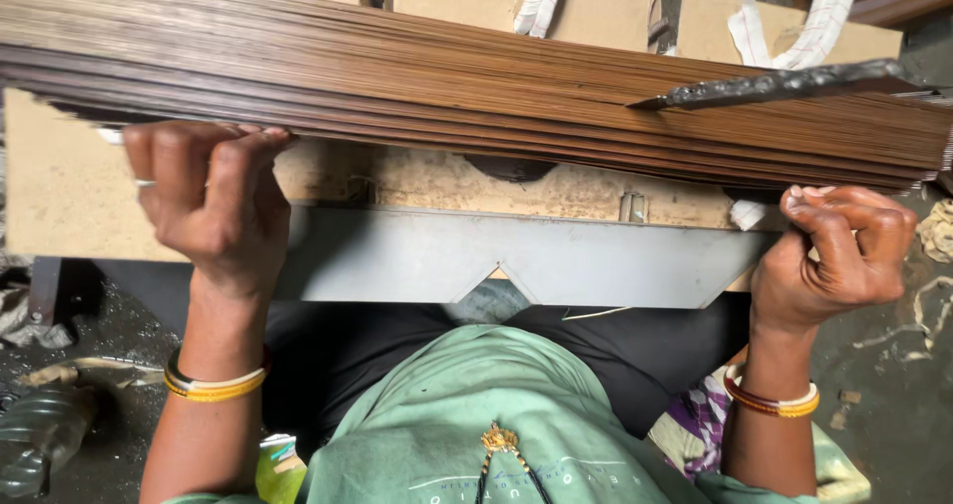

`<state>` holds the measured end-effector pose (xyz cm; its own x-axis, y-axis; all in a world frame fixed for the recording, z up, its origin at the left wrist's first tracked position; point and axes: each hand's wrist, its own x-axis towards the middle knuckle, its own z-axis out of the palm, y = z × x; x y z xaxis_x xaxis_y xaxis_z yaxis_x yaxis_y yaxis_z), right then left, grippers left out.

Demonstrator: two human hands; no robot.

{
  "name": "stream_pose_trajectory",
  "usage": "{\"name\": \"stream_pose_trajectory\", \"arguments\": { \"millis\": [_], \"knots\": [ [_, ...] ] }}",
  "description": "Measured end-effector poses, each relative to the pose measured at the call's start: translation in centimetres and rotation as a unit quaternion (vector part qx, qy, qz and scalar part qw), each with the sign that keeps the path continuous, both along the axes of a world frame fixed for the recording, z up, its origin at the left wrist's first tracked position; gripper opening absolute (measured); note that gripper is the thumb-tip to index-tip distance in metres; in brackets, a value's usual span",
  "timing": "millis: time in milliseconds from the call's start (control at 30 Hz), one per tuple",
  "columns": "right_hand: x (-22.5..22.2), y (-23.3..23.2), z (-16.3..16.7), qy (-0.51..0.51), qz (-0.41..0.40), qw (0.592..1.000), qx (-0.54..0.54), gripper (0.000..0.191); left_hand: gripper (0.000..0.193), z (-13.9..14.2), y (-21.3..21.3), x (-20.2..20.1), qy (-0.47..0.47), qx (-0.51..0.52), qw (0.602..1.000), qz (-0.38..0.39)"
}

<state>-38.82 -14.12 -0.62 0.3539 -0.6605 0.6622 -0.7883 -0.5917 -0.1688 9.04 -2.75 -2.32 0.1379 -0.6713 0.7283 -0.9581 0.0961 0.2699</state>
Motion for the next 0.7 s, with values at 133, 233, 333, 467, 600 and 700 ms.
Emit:
{"name": "stream_pose_trajectory", "arguments": {
  "millis": [133,233,333,467,600,700],
  "knots": [
    [0.4,-0.2,1.3,0.039,-0.001,0.999,-0.017,0.018,0.009,0.5,0.3,-0.3,0.028,0.019,0.999,-0.005],
    [1.2,-0.1,2.5,0.066,-0.032,0.997,0.01,0.015,0.014,1.7,0.9,-1.6,0.026,0.032,0.999,0.005],
    [3.3,1.4,3.3,0.085,-0.06,0.994,0.031,0.018,0.032,2.8,1.6,-4.7,0.048,0.023,0.996,-0.066],
    [9.3,5.2,2.5,0.062,0.029,0.995,0.075,0.022,0.084,3.1,2.9,-9.1,0.053,0.216,0.951,-0.215],
    [14.1,7.0,2.2,0.061,0.151,0.952,0.26,0.056,0.085,2.3,2.9,-9.8,0.061,0.293,0.934,-0.198],
    [15.1,6.9,3.2,0.098,0.139,0.942,0.289,0.062,0.081,2.1,2.7,-9.7,0.084,0.291,0.934,-0.19]
  ]
}}
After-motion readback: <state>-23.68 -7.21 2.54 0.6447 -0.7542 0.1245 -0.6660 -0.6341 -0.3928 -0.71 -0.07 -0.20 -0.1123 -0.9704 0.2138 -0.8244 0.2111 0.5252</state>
